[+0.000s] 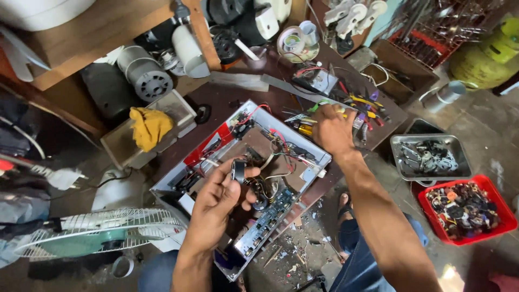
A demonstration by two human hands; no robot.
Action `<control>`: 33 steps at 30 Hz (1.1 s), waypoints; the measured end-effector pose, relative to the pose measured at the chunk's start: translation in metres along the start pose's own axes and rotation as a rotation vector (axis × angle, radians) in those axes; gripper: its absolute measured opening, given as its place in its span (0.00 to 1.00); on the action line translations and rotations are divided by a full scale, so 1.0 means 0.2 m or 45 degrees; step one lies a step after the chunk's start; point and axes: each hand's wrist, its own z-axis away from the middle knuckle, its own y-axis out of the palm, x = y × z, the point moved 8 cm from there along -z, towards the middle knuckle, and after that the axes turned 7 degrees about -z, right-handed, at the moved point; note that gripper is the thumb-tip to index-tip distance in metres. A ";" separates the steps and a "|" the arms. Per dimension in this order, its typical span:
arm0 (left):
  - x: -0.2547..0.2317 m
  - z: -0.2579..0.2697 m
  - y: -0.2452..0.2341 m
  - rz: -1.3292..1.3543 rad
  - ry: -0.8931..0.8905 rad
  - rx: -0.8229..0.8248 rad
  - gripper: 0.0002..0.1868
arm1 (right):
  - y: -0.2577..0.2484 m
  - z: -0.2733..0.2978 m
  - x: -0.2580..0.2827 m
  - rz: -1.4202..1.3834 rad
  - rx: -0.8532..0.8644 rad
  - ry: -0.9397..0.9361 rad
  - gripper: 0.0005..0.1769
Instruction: The person works on an open electronic device, handling wires and components with both hands. They use a screwdriver to tighten or adjust connections inside the device's chassis. The person also picks up and places down a small cylindrical component while manipulating the internal wiring.
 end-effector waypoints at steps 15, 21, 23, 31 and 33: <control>0.00 -0.02 -0.08 -0.207 -0.038 -0.067 0.27 | -0.69 0.25 0.32 -1.255 -0.281 -0.389 0.16; -0.18 0.02 0.05 -0.453 0.395 0.082 0.23 | -0.62 0.53 0.60 -1.451 0.022 -0.745 0.20; -0.18 0.03 0.06 -0.411 0.407 0.106 0.22 | -0.68 0.54 0.67 -1.476 0.025 -0.747 0.18; -0.23 0.05 0.10 -0.387 0.512 0.193 0.22 | -0.65 0.53 0.68 -1.484 0.067 -0.571 0.17; -0.21 0.05 0.11 -0.339 0.423 0.222 0.23 | -0.67 0.53 0.70 -1.449 0.050 -0.619 0.16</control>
